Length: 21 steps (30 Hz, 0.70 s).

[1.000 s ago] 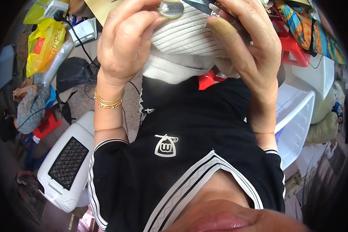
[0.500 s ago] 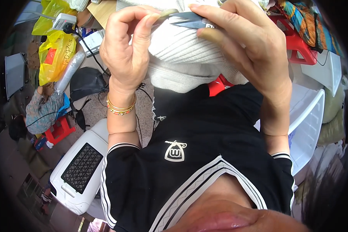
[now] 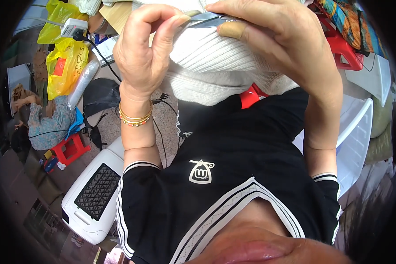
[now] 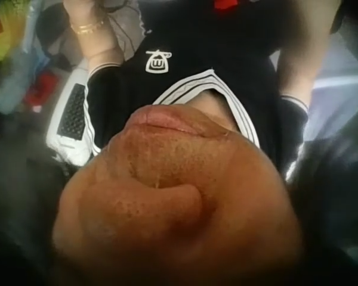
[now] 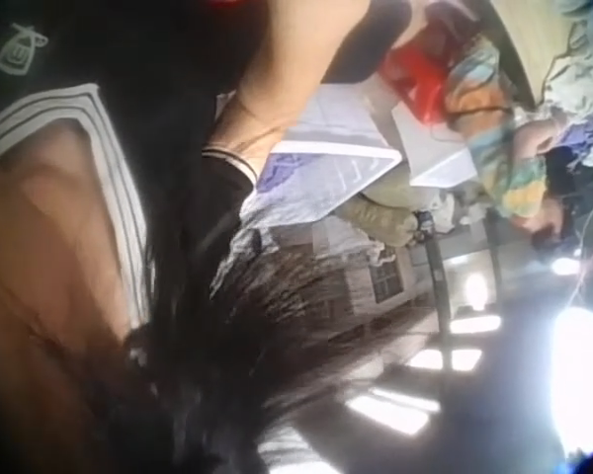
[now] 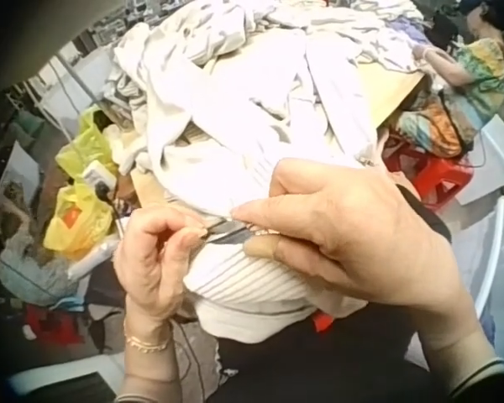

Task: Trimming loose threads from a white knitted garment using small scissors.

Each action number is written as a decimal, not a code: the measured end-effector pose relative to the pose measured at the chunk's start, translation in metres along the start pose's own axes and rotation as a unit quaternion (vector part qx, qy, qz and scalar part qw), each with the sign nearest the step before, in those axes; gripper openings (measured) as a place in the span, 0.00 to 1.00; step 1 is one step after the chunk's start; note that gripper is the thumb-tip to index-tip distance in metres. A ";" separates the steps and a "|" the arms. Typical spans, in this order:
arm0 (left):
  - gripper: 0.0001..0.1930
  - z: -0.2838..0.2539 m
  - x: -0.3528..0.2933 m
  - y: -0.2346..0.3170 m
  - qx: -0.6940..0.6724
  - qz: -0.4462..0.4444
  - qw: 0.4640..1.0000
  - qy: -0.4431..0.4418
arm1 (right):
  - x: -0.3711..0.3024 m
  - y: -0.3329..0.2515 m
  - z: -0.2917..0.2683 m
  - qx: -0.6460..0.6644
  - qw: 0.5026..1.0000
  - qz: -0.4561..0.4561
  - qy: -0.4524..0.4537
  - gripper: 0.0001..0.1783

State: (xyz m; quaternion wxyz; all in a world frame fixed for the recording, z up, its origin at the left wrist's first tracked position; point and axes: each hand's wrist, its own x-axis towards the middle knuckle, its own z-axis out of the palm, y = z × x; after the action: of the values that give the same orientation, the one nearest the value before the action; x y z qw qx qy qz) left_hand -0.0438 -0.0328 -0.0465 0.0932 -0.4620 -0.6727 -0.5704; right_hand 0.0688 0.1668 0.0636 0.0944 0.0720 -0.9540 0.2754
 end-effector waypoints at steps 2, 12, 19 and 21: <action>0.07 -0.004 0.000 0.003 0.019 -0.028 0.999 -0.011 | 0.002 0.002 0.000 -0.001 1.000 -0.008 -0.002 0.12; 0.05 0.006 0.007 -0.001 -0.050 -0.023 0.998 0.028 | 0.014 0.042 0.054 0.124 0.901 -0.313 0.274 0.11; 0.06 -0.005 0.015 0.004 -0.064 -0.085 0.982 0.154 | -0.044 0.019 -0.002 0.154 0.975 0.062 0.146 0.18; 0.11 -0.004 0.015 0.017 -0.056 -0.118 0.984 0.119 | -0.055 0.076 0.031 0.194 0.957 0.039 0.214 0.18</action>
State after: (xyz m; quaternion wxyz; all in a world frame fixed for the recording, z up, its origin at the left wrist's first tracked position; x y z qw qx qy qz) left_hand -0.0415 -0.0294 -0.0243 0.0788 -0.3133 -0.6735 -0.6648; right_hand 0.1029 0.2185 -0.0135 0.2697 -0.0091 -0.8416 0.4678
